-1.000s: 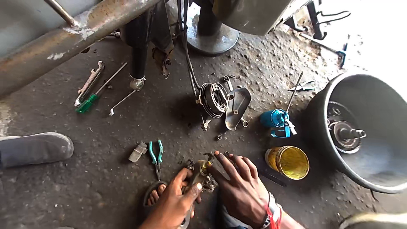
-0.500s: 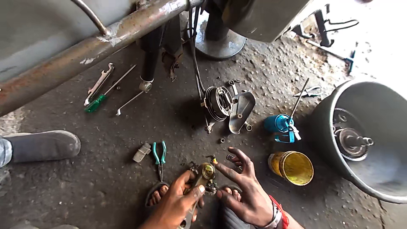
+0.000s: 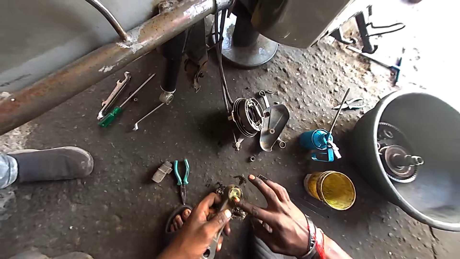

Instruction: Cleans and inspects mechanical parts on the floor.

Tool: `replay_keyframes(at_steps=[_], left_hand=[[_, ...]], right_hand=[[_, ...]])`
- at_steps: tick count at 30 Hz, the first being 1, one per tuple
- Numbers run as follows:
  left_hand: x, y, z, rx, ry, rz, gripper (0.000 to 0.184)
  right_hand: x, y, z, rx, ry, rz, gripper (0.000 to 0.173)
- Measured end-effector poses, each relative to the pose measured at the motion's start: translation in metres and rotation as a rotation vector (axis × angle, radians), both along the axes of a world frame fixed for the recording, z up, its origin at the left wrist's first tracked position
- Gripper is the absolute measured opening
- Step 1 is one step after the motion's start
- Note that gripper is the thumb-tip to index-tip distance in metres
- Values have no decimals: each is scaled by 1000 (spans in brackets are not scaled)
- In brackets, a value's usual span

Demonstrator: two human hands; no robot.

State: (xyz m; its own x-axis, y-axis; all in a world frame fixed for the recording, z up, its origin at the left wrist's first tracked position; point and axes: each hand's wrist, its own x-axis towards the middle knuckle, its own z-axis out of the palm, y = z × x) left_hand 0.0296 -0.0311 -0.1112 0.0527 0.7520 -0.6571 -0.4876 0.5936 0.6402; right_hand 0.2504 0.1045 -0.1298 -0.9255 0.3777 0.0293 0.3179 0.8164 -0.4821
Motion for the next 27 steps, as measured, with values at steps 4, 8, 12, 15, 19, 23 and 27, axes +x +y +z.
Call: replay_keyframes(at_steps=[4, 8, 12, 15, 19, 23, 27], left_hand=[[-1, 0, -2, -6, 35, -11, 23], [-1, 4, 0, 1, 61, -32, 25], [0, 3, 0, 24, 80, -16, 23], [-1, 0, 0, 25, 79, -21, 21], [1, -2, -1, 7, 35, -23, 20], [-2, -1, -3, 30, -38, -4, 20], [-3, 0, -2, 90, 19, -60, 21]], right_hand=[[9, 13, -1, 75, -34, -63, 50], [-9, 3, 10, 69, -52, -70, 54], [-14, -10, -1, -57, -124, -65, 69], [-4, -10, -6, -542, -87, -59, 77], [11, -6, -8, -876, 40, -63, 62], [9, -1, -10, -1449, 326, -172, 55], [-1, 0, -10, -2048, 394, -269, 51]])
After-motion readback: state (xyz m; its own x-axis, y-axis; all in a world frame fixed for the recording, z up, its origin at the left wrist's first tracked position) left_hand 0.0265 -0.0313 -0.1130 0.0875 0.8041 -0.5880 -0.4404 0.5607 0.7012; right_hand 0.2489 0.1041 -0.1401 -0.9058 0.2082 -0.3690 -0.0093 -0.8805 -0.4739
